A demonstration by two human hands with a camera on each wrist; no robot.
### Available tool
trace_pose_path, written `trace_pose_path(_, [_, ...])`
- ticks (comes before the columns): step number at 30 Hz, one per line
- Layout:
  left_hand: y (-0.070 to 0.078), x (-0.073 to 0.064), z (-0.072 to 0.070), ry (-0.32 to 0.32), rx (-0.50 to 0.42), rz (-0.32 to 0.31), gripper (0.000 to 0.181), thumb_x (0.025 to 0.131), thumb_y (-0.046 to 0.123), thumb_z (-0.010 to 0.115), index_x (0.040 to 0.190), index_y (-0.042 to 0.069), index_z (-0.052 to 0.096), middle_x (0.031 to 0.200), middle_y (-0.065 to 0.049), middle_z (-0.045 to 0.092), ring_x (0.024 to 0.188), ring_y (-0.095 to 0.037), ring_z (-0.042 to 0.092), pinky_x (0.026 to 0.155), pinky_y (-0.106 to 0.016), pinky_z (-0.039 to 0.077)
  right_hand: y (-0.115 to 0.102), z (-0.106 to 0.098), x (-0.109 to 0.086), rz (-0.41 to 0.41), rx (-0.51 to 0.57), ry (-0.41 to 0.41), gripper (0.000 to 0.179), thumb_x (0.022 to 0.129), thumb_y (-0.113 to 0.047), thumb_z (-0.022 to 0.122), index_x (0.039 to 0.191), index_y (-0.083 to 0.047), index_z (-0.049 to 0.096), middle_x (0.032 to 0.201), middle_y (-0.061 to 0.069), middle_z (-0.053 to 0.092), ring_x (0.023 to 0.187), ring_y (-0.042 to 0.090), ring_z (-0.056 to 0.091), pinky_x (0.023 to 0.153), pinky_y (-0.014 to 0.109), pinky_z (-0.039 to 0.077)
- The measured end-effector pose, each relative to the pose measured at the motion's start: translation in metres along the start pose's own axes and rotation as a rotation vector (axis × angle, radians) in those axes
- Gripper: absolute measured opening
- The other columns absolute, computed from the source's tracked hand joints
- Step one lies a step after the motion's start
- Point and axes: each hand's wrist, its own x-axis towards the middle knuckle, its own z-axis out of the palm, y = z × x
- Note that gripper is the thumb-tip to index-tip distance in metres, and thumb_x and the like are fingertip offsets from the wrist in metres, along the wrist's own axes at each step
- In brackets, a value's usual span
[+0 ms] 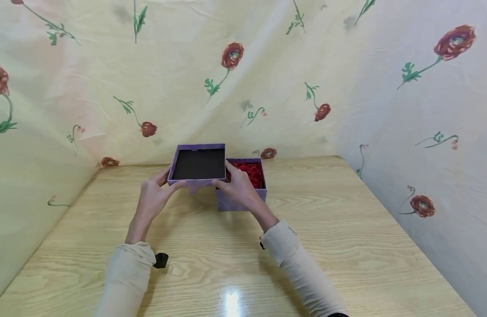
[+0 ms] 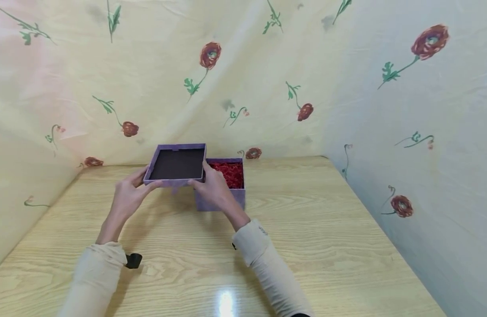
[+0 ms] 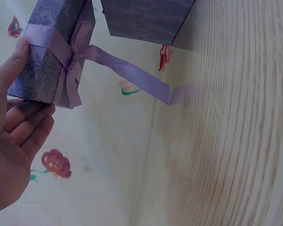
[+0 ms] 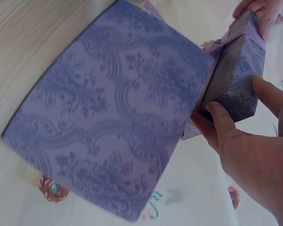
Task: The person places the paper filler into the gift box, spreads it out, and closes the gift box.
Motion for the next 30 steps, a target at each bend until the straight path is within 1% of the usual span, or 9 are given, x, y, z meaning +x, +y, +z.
trace_pose_path(5, [0.005,0.004,0.008,-0.004,-0.001,0.008,0.074,0.090,0.036,0.083,0.150,0.002,0.054,0.135,-0.017,0.064,0.130,-0.036,0.057,0.104,-0.057,0.046,0.003,-0.010,-0.003,0.028,-0.005,-0.007,0.081,0.100,-0.025,0.073,0.164,-0.008,0.028,0.050,-0.002,0.039,0.040,0.011,0.028,0.044,0.027,0.033])
trace_pose_path(15, [0.017,0.011,0.027,-0.028,0.009,0.031,0.074,0.089,0.034,0.084,0.148,0.000,0.055,0.134,-0.018,0.064,0.129,-0.036,0.059,0.104,-0.053,0.047,0.010,-0.030,-0.010,0.042,-0.041,0.022,0.079,0.100,-0.026,0.073,0.162,-0.003,0.031,0.056,-0.001,0.034,0.045,0.012,0.026,0.049,0.029,0.031])
trace_pose_path(17, [0.019,0.012,0.032,-0.027,0.001,0.043,0.074,0.089,0.034,0.084,0.148,0.000,0.056,0.134,-0.018,0.065,0.129,-0.035,0.059,0.104,-0.053,0.047,0.012,-0.035,-0.012,0.039,-0.044,0.025,0.078,0.100,-0.025,0.073,0.162,-0.003,0.032,0.071,0.005,0.057,0.050,0.013,0.030,0.053,0.030,0.035])
trace_pose_path(19, [0.021,0.013,0.037,-0.027,-0.009,0.056,0.072,0.089,0.033,0.084,0.147,0.000,0.057,0.134,-0.017,0.065,0.128,-0.035,0.060,0.104,-0.053,0.048,0.014,-0.039,-0.013,0.040,-0.043,0.032,0.077,0.100,-0.025,0.073,0.162,-0.003,0.032,0.107,0.015,0.071,0.058,0.015,0.038,0.061,0.033,0.040])
trace_pose_path(22, [0.023,0.015,0.044,-0.028,-0.016,0.073,0.071,0.089,0.032,0.084,0.147,0.000,0.057,0.134,-0.017,0.065,0.128,-0.034,0.060,0.103,-0.054,0.048,0.017,-0.045,-0.015,0.050,-0.042,0.042,0.077,0.100,-0.025,0.073,0.162,-0.004,0.032,0.153,0.017,0.050,0.078,0.020,0.050,0.074,0.036,0.043])
trace_pose_path(23, [0.024,0.015,0.046,-0.027,-0.017,0.079,0.071,0.089,0.031,0.084,0.147,0.000,0.057,0.133,-0.018,0.065,0.127,-0.034,0.061,0.103,-0.053,0.049,0.017,-0.047,-0.016,0.053,-0.041,0.041,0.078,0.100,-0.025,0.073,0.162,-0.004,0.031,0.155,0.017,0.048,0.085,0.021,0.053,0.077,0.037,0.044])
trace_pose_path(25, [0.026,0.016,0.050,-0.028,-0.017,0.090,0.070,0.089,0.029,0.084,0.146,-0.002,0.057,0.133,-0.019,0.065,0.127,-0.034,0.061,0.102,-0.053,0.049,0.019,-0.051,-0.018,0.068,-0.028,0.035,0.078,0.100,-0.025,0.073,0.163,-0.005,0.030,0.155,0.018,0.047,0.077,0.028,0.051,0.075,0.040,0.044])
trace_pose_path(27, [0.028,0.017,0.053,-0.024,-0.019,0.101,0.070,0.089,0.027,0.085,0.146,-0.003,0.057,0.132,-0.019,0.065,0.125,-0.035,0.062,0.101,-0.053,0.050,0.020,-0.054,-0.019,0.070,-0.037,0.038,0.078,0.100,-0.026,0.072,0.163,-0.004,0.031,0.155,0.018,0.048,0.088,0.026,0.057,0.079,0.038,0.045])
trace_pose_path(30, [0.030,0.017,0.058,-0.032,-0.034,0.102,0.071,0.089,0.027,0.085,0.146,-0.003,0.056,0.133,-0.019,0.065,0.126,-0.035,0.061,0.100,-0.055,0.050,0.022,-0.058,-0.022,0.078,-0.033,0.041,0.078,0.100,-0.025,0.072,0.163,-0.004,0.030,0.155,0.019,0.047,0.084,0.030,0.058,0.078,0.040,0.045])
